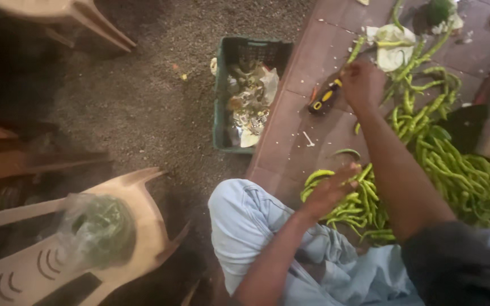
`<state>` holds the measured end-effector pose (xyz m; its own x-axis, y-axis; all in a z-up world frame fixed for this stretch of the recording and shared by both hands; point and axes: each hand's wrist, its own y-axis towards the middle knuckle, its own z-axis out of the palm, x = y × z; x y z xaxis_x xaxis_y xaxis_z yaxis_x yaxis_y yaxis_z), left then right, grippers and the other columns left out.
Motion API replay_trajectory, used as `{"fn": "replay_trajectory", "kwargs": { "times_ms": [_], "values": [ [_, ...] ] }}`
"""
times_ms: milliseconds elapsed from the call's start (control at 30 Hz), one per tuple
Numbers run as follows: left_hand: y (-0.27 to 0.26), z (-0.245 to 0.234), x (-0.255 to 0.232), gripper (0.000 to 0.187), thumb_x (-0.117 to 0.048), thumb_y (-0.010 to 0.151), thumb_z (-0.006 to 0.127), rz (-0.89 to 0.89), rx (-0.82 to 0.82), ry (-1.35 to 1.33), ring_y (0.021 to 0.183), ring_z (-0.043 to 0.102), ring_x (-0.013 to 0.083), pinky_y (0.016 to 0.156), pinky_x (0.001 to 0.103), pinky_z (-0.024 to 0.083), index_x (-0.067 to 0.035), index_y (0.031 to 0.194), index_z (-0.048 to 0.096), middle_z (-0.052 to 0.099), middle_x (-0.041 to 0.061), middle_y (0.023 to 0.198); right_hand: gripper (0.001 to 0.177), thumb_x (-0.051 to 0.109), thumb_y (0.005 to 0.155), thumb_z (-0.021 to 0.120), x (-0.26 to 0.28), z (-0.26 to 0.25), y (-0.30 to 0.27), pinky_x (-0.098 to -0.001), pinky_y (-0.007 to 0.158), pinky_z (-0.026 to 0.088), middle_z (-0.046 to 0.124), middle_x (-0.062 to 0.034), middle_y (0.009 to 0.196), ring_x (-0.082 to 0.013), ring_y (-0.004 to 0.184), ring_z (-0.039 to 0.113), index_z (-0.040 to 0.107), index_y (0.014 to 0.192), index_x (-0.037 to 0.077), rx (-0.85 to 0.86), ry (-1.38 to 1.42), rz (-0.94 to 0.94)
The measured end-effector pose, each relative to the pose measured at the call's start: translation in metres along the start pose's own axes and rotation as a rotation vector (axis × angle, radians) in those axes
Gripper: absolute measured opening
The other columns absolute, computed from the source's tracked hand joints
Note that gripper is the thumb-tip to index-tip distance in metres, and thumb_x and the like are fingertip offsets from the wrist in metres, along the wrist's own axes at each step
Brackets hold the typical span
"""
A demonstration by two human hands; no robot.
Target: The person snaps the stems off green chilies by hand, tossing the stems into a crate and piling the chilies on a table.
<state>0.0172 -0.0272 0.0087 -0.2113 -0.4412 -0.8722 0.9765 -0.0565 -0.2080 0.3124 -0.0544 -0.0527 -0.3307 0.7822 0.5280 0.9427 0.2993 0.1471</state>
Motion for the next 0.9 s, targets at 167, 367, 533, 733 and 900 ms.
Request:
{"fn": "replay_trajectory", "kwargs": {
  "times_ms": [167, 367, 533, 733, 900],
  "values": [
    [-0.008, -0.007, -0.021, 0.049, -0.031, 0.1, 0.064, -0.045, -0.238, -0.008, 0.128, 0.06, 0.0191, 0.11, 0.033, 0.045, -0.002, 0.139, 0.064, 0.067, 0.01, 0.137, 0.017, 0.012, 0.095, 0.077, 0.019, -0.034, -0.024, -0.0382, 0.076, 0.057, 0.073, -0.0118, 0.095, -0.0253, 0.082, 0.071, 0.074, 0.111, 0.006, -0.104, 0.145, -0.122],
    [-0.001, -0.021, -0.029, 0.041, -0.039, 0.101, 0.055, -0.186, -0.364, -0.581, 0.112, 0.068, 0.0144, 0.097, 0.032, 0.054, -0.01, 0.128, 0.069, 0.073, 0.004, 0.124, 0.024, 0.009, 0.084, 0.076, 0.069, -0.139, -0.214, -0.0321, 0.074, 0.055, 0.074, -0.0097, 0.091, -0.017, 0.081, 0.068, 0.067, 0.106, 0.004, 0.318, 0.354, -0.026],
    [-0.006, -0.016, -0.005, 0.031, -0.018, 0.1, 0.067, -0.042, -0.212, -0.137, 0.106, 0.068, 0.0128, 0.093, 0.027, 0.054, -0.001, 0.125, 0.072, 0.075, 0.006, 0.118, 0.025, 0.017, 0.083, 0.082, 0.083, -0.169, -0.273, -0.0312, 0.072, 0.057, 0.076, -0.008, 0.086, -0.0148, 0.077, 0.072, 0.069, 0.1, 0.005, 0.394, 0.363, 0.072],
    [-0.019, -0.019, 0.005, 0.02, -0.017, 0.101, 0.07, -0.051, -0.192, -0.087, 0.088, 0.065, 0.0086, 0.08, 0.026, 0.054, -0.002, 0.113, 0.073, 0.073, 0.001, 0.097, 0.025, 0.016, 0.086, 0.078, 0.079, -0.177, -0.265, -0.0309, 0.074, 0.058, 0.075, -0.0072, 0.09, -0.0118, 0.081, 0.071, 0.068, 0.106, 0.005, 0.393, 0.545, 0.04],
    [-0.017, -0.03, 0.009, 0.015, -0.018, 0.098, 0.072, 0.03, -0.234, -0.06, 0.078, 0.063, 0.0066, 0.07, 0.024, 0.052, -0.004, 0.103, 0.072, 0.071, 0.0, 0.088, 0.018, 0.017, 0.095, 0.073, 0.078, -0.172, -0.251, -0.0296, 0.076, 0.054, 0.075, -0.0071, 0.097, -0.0082, 0.086, 0.065, 0.073, 0.108, 0.005, 0.372, 0.701, 0.138]
  ]
}}
